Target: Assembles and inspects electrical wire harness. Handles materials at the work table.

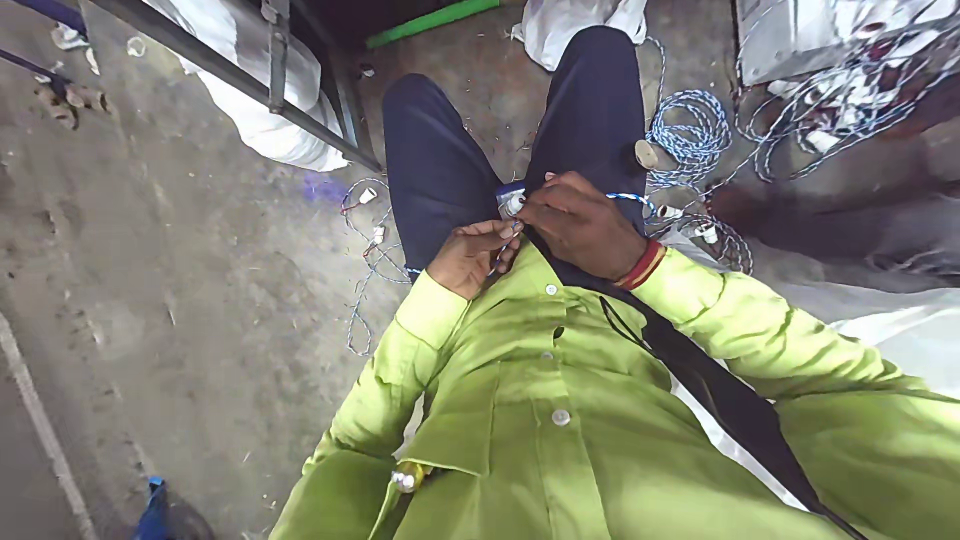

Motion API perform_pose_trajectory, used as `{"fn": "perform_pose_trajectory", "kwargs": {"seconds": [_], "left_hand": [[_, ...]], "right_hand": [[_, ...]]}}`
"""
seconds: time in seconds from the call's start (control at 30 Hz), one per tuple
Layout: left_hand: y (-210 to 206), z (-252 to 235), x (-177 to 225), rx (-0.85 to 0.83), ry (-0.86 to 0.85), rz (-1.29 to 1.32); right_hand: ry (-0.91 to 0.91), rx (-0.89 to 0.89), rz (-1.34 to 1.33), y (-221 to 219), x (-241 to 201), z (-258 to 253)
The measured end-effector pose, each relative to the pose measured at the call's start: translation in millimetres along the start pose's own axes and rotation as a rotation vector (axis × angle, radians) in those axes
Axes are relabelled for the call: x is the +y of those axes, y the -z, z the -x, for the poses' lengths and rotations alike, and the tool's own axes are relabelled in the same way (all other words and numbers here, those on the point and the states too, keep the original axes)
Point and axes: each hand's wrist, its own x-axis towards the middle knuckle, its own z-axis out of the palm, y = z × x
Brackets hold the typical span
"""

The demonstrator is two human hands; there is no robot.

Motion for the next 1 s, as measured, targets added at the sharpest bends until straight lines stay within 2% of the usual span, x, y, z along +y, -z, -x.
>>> {"fn": "perform_pose_trajectory", "kwargs": {"seconds": [0.13, 0.3, 0.5, 0.77, 0.9, 1.0], "left_hand": [[-10, 2, -9, 0.096, -0.168, -0.217], [-20, 1, -16, 0.252, -0.446, -0.643], [-11, -4, -25, 0.253, -0.714, -0.848], [-8, -6, -31, 0.342, -1.113, -1.207], [-7, -8, -31, 0.338, -1.182, -1.263], [-6, -6, -27, 0.318, -1.029, -1.108]], "right_hand": [[-0.024, -0.032, -0.003, 0, -1, 1], [-0.022, -0.037, -0.011, 0, 0, 0], [-0.024, -0.035, -0.027, 3, 1, 2], [-0.036, -0.014, -0.088, 8, 1, 1], [-0.071, -0.038, -0.122, 6, -1, 1], [-0.069, -0.008, -0.102, -1, -5, 3]]}}
